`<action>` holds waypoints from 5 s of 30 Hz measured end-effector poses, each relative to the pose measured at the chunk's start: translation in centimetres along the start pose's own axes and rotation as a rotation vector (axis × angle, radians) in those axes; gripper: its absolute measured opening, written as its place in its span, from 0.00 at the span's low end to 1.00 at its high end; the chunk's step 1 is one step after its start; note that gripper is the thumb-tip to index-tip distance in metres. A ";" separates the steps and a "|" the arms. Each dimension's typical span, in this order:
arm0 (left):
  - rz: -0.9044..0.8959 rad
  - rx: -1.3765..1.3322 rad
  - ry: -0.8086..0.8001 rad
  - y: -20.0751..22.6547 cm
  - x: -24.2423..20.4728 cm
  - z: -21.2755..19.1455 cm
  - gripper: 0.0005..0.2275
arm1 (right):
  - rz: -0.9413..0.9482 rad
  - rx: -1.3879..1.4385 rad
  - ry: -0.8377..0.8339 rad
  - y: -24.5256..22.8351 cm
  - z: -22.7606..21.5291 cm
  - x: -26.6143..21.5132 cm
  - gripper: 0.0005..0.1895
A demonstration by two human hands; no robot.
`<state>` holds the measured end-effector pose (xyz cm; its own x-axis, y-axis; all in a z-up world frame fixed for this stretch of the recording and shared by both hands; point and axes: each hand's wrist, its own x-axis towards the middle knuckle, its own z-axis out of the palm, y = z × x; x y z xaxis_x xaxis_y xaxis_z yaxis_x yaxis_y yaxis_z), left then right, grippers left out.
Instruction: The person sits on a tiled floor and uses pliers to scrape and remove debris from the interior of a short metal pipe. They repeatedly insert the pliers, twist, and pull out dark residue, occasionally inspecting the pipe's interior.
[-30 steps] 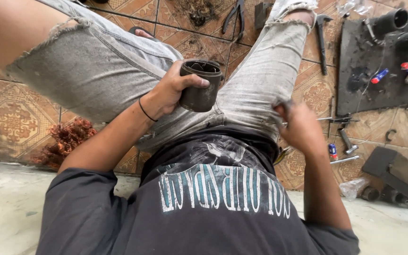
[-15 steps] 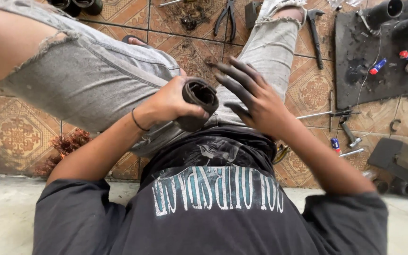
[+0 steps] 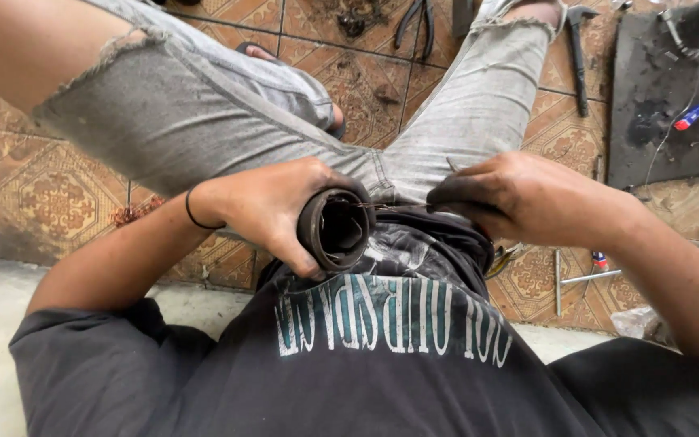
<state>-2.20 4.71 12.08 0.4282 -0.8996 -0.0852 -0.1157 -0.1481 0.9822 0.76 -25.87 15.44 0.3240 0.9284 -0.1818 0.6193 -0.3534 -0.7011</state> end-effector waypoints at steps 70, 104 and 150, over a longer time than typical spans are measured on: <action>0.243 -1.469 1.352 -10.0 6.3 -1.5 0.28 | 0.130 0.154 0.640 6.4 10.2 15.2 0.06; 0.211 -1.259 1.591 -9.8 6.5 -1.8 0.19 | 0.035 0.282 1.279 3.8 11.6 16.5 0.03; 0.395 -1.488 1.324 -12.7 5.8 -2.7 0.33 | -0.142 0.743 1.211 5.6 13.2 15.6 0.04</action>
<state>4.19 2.54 -0.47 0.9098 0.1026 -0.4023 0.0348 0.9467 0.3202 -0.17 -11.89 -0.36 0.9269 0.1476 0.3450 0.3081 0.2255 -0.9242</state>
